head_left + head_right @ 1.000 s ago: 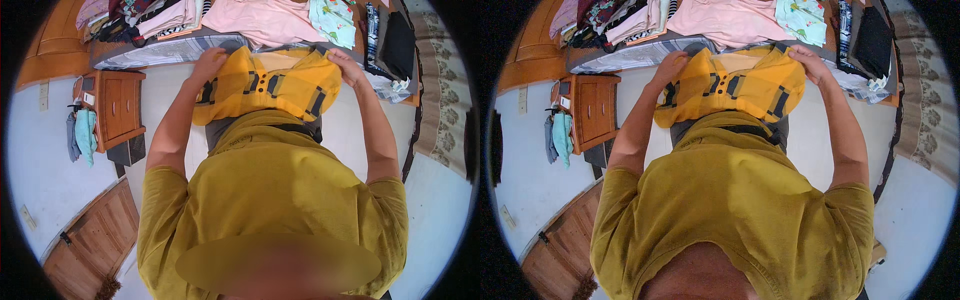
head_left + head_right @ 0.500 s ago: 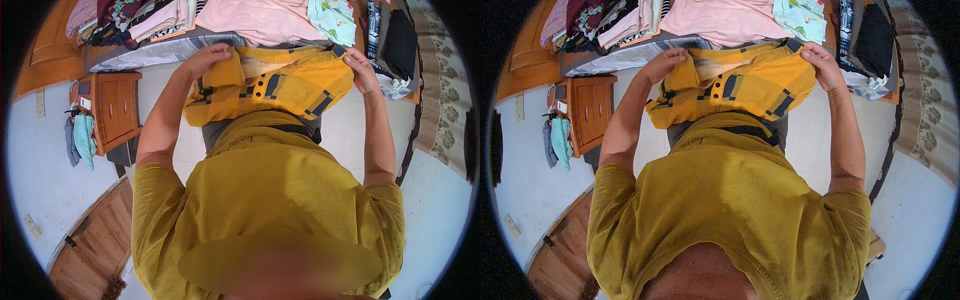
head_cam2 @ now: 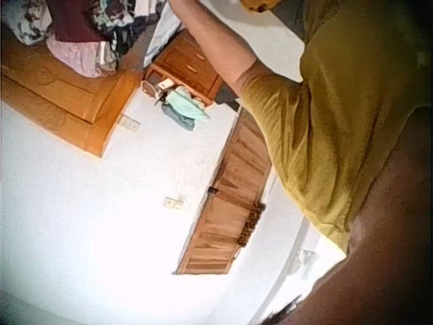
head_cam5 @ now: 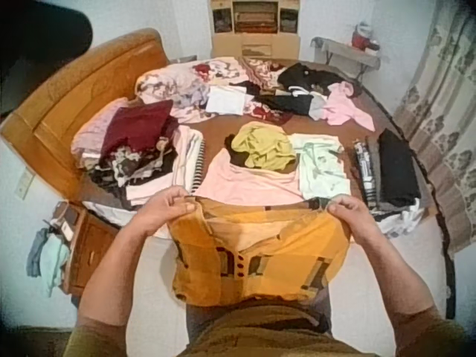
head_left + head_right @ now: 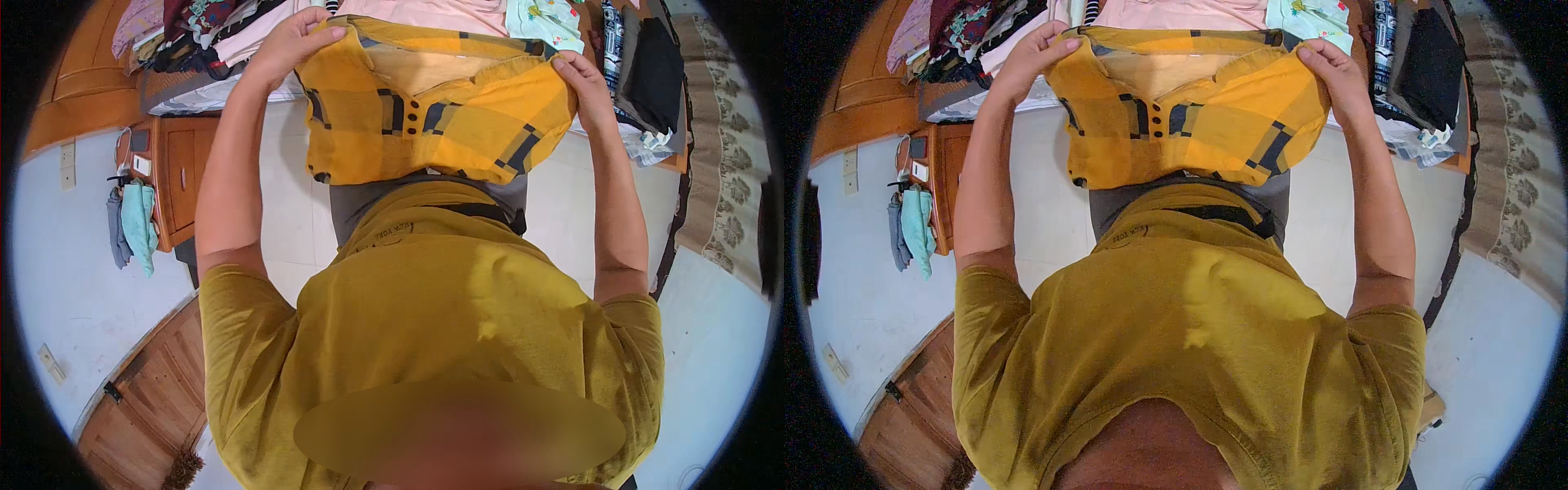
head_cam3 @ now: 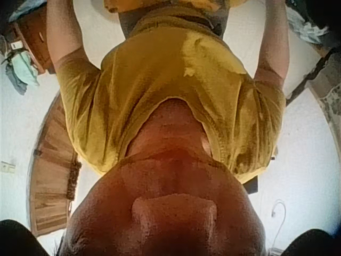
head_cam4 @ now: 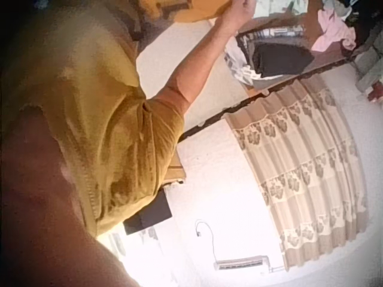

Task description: Folding various clothing items including shirts and pants on a bed.

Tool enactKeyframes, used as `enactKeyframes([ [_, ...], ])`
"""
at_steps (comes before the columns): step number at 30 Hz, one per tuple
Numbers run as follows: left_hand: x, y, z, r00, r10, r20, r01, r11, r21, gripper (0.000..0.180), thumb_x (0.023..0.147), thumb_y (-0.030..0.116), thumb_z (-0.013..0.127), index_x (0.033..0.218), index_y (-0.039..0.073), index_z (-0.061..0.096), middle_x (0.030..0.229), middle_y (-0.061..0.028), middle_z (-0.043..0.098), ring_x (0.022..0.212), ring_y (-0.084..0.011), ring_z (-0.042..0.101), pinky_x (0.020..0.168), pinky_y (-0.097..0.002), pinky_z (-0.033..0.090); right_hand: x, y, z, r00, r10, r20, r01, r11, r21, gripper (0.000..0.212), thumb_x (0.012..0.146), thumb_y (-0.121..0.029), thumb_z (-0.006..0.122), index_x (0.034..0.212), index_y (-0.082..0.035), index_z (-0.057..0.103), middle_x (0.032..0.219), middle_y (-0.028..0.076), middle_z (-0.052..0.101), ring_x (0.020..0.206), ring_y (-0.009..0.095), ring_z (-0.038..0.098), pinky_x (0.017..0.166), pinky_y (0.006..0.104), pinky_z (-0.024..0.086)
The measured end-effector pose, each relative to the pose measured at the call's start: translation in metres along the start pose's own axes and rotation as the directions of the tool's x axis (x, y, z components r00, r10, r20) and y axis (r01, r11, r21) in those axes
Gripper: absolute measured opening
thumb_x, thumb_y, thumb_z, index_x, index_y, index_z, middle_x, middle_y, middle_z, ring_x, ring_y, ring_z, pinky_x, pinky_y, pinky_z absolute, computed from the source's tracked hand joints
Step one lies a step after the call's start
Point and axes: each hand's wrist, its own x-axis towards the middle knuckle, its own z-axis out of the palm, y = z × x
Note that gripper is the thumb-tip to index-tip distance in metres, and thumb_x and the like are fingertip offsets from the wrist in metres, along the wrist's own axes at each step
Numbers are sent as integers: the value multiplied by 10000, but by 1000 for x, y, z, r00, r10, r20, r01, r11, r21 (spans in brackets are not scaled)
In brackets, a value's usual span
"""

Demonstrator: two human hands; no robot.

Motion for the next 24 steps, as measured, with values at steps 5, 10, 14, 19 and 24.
enactKeyframes([
  [5,-15,9,3,991,-105,81,124,949,-290,383,835,360,589,1052,45,570,872,9,604,769,-52,561,668,-184,436,-5,-9,4,999,19,-38,-16,996,88,144,833,-156,607,927,-47,601,841,-6,609,743,54,553,671,176,432],
  [10,-30,-7,21,868,-412,277,431,902,-9,391,880,335,509,1160,64,537,931,-7,592,871,-104,561,792,-234,439,-7,-5,3,999,1,-37,4,992,122,129,842,-135,588,928,-38,598,834,-2,608,751,67,558,684,187,437],
  [14,-44,-22,53,649,-452,612,359,891,277,350,864,311,542,1144,102,561,844,1,583,769,-107,546,710,-236,435,-9,-5,0,999,-10,-34,14,990,141,137,844,-126,580,945,-33,590,851,5,607,773,74,557,709,199,435],
  [19,-50,-77,81,867,-206,454,55,945,322,278,838,254,594,1034,57,584,877,-14,566,761,-111,498,657,-262,419,-13,-10,8,1000,7,-5,-6,986,167,145,845,-125,576,957,-33,585,878,7,604,800,75,555,719,203,434],
  [24,-46,-88,84,999,-29,39,16,952,306,281,767,203,635,1003,64,570,967,-73,562,910,-184,538,822,-309,420,-19,-17,12,1000,-3,23,-1,986,166,148,846,-123,573,963,-32,581,896,16,608,813,85,560,732,213,436],
])
